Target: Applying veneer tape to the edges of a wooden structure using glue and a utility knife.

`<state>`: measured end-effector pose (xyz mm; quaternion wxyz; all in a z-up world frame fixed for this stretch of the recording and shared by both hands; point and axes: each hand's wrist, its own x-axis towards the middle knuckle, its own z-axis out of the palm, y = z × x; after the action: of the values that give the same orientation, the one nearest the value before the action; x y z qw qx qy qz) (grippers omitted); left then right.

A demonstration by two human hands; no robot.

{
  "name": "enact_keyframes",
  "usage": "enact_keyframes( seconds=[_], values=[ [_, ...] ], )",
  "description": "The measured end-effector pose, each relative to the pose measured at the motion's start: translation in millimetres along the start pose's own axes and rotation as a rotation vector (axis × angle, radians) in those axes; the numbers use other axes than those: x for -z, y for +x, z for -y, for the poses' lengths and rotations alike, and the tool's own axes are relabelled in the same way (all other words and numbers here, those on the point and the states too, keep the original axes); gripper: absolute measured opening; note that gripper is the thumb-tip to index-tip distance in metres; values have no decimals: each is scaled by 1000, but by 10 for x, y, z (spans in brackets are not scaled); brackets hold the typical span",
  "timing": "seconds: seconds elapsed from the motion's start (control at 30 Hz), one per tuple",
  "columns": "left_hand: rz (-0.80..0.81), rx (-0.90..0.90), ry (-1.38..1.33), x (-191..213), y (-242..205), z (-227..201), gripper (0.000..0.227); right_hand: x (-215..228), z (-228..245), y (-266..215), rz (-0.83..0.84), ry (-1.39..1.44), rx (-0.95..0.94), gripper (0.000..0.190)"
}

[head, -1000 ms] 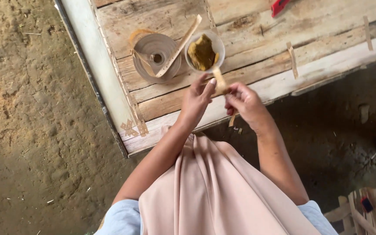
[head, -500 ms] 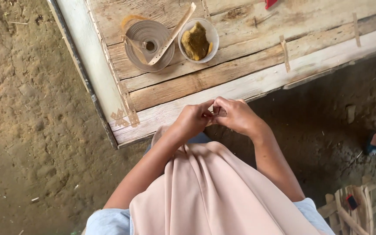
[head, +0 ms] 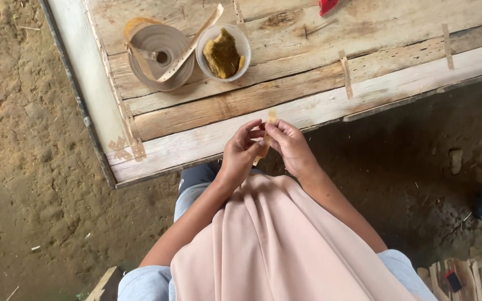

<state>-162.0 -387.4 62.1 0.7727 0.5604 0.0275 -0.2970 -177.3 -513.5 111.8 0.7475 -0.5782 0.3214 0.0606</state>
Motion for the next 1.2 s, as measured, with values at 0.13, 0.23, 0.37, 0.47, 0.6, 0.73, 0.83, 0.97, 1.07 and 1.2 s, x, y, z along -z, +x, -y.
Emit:
enact_keyframes(
  seconds=[0.13, 0.23, 0.37, 0.47, 0.6, 0.73, 0.83, 0.97, 1.07, 1.2],
  values=[
    [-150, 40, -67, -66, 1, 20, 42, 248, -89, 149, 13, -72, 180, 19],
    [-300, -65, 3, 185, 288, 207, 35, 240, 88, 165, 44, -51, 259, 19],
    [-327, -40, -328, 477, 761, 34, 58, 239, 139, 194, 141, -102, 219, 21],
    [-321, 78, -466, 522, 1091, -256, 77, 300, -2, 313, 191, -169, 134, 26],
    [-365, 78, -317, 486, 1316, -435, 66, 314, -203, 479, 239, -269, 28, 23],
    [-384, 43, -249, 550, 1457, -480, 70, 66, 125, 473, 253, -337, 9, 22],
    [-482, -223, 531, 726, 1279, -369, 41, -97, 421, 462, 323, -266, -63, 22],
    [-558, -813, 1117, 933, 1149, -87, 50, -194, 292, 832, 316, -197, -153, 23],
    [-522, -887, 1172, 895, 1094, -181, 54, -192, 98, 1117, 297, -167, -207, 25],
    [-372, -943, 1157, 903, 1069, -222, 55, -209, 62, 1140, 300, -112, -230, 29]
  ],
)
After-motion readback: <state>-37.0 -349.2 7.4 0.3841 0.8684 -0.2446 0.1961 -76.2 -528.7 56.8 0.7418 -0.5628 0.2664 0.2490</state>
